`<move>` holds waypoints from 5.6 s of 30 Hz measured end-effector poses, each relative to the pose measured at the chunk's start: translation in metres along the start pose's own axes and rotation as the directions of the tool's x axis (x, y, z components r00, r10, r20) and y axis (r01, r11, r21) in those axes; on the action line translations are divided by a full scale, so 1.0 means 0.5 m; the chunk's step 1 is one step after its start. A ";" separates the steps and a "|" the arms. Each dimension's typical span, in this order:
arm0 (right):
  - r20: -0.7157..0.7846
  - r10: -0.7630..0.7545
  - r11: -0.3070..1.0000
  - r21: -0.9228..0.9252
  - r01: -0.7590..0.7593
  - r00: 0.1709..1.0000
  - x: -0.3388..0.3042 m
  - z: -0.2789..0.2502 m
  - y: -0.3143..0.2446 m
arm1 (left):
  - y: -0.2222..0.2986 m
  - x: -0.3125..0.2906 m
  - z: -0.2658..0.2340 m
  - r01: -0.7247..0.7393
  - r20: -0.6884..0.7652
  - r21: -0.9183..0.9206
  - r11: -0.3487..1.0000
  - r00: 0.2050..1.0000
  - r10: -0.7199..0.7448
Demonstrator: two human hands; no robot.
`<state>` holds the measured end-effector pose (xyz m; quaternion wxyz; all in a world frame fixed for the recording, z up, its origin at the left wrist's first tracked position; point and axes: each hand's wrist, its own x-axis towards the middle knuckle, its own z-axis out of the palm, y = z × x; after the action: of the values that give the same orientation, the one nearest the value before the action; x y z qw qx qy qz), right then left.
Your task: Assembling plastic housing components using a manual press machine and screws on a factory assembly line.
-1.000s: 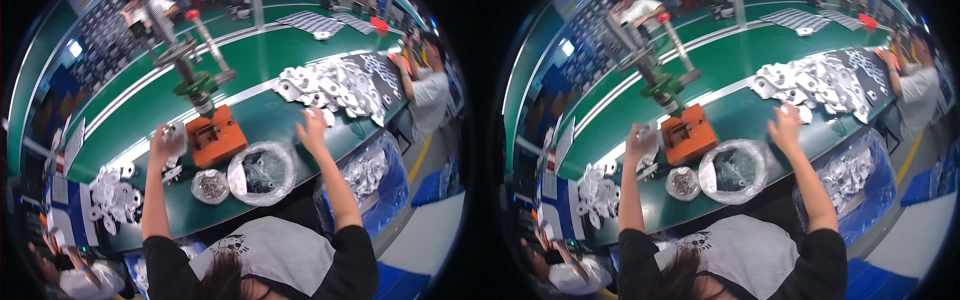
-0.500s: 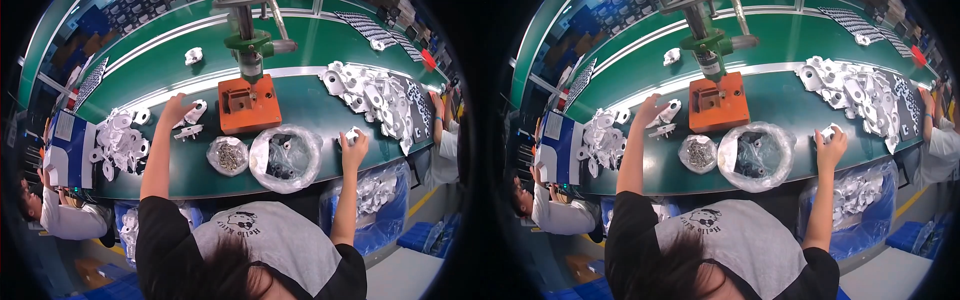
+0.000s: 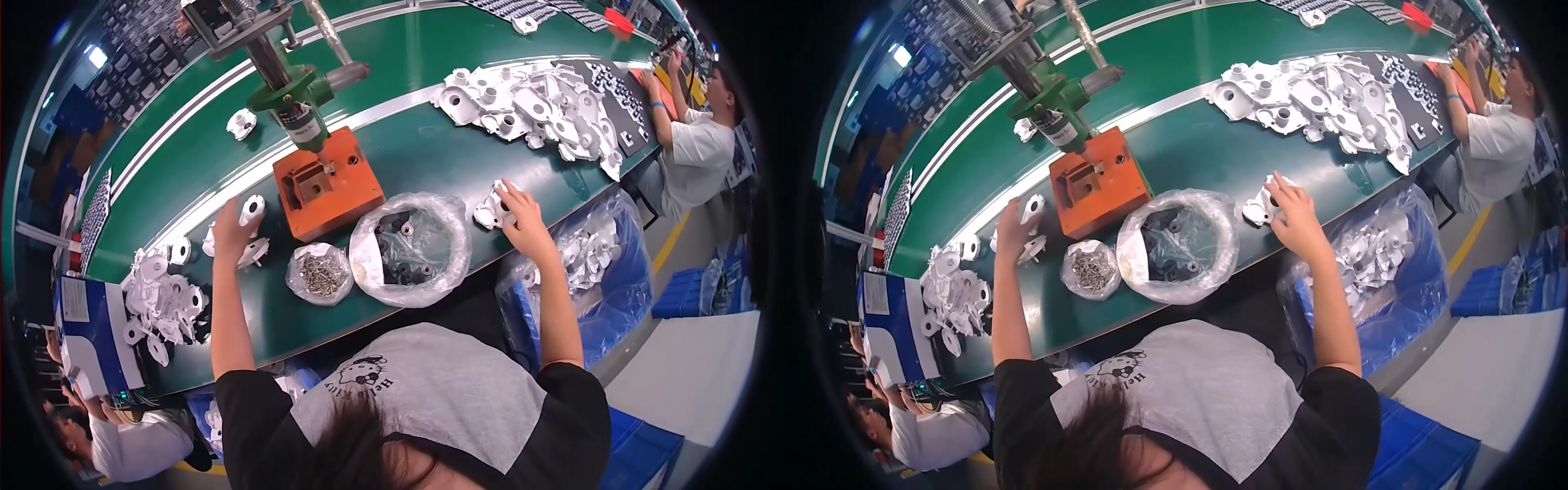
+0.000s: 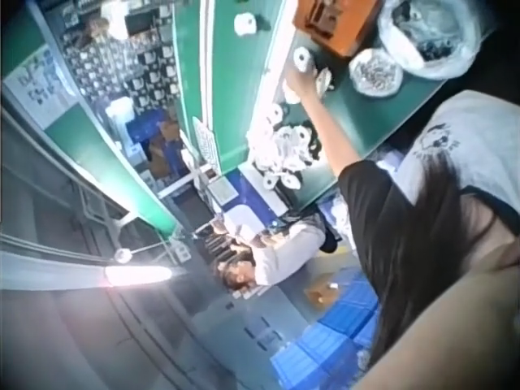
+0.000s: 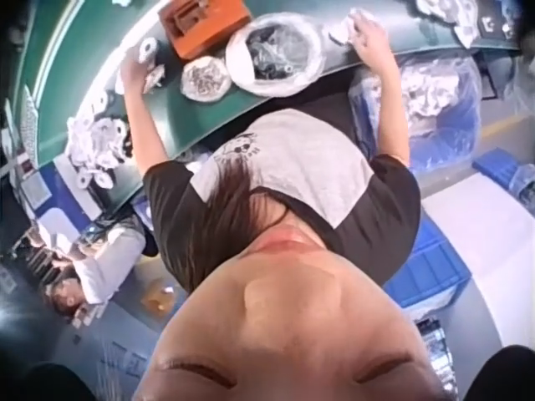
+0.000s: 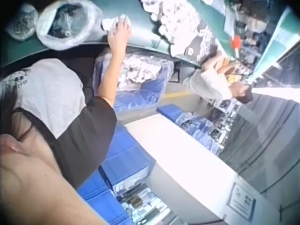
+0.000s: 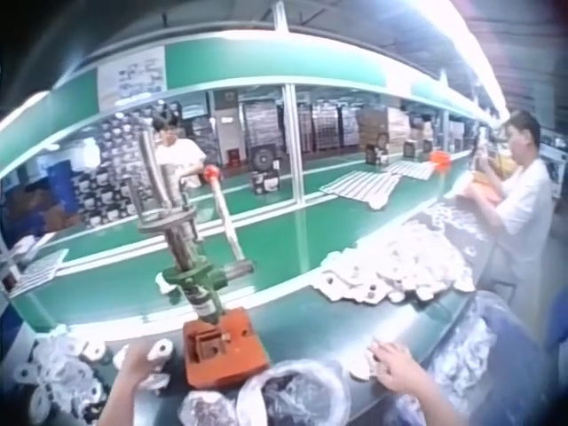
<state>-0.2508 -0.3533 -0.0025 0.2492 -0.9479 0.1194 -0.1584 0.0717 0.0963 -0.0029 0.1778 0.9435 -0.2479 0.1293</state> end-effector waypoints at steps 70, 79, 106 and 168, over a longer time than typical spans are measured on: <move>0.355 -0.178 0.972 0.206 0.109 0.918 -0.004 0.135 -0.270 | 0.236 0.064 -0.039 0.107 0.177 -0.712 0.694 0.984 0.029; 0.367 -0.226 0.938 0.333 0.100 0.902 0.016 0.136 -0.267 | 0.237 0.158 -0.021 -0.016 0.224 -0.553 0.833 0.960 0.167; -0.227 -0.560 0.793 0.133 0.595 0.797 0.336 0.244 -0.337 | 0.226 -0.031 0.038 -0.381 -0.373 -0.471 0.796 0.903 0.212; 0.407 -0.117 0.785 0.597 -0.167 0.906 0.414 0.214 -0.333 | 0.221 -0.033 0.043 -0.341 -0.327 -0.530 0.776 0.927 0.184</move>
<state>0.0029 -0.2291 0.0441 0.5678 -0.8226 0.0166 0.0238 0.0045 0.0046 0.0021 0.4660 0.7753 -0.3804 0.1925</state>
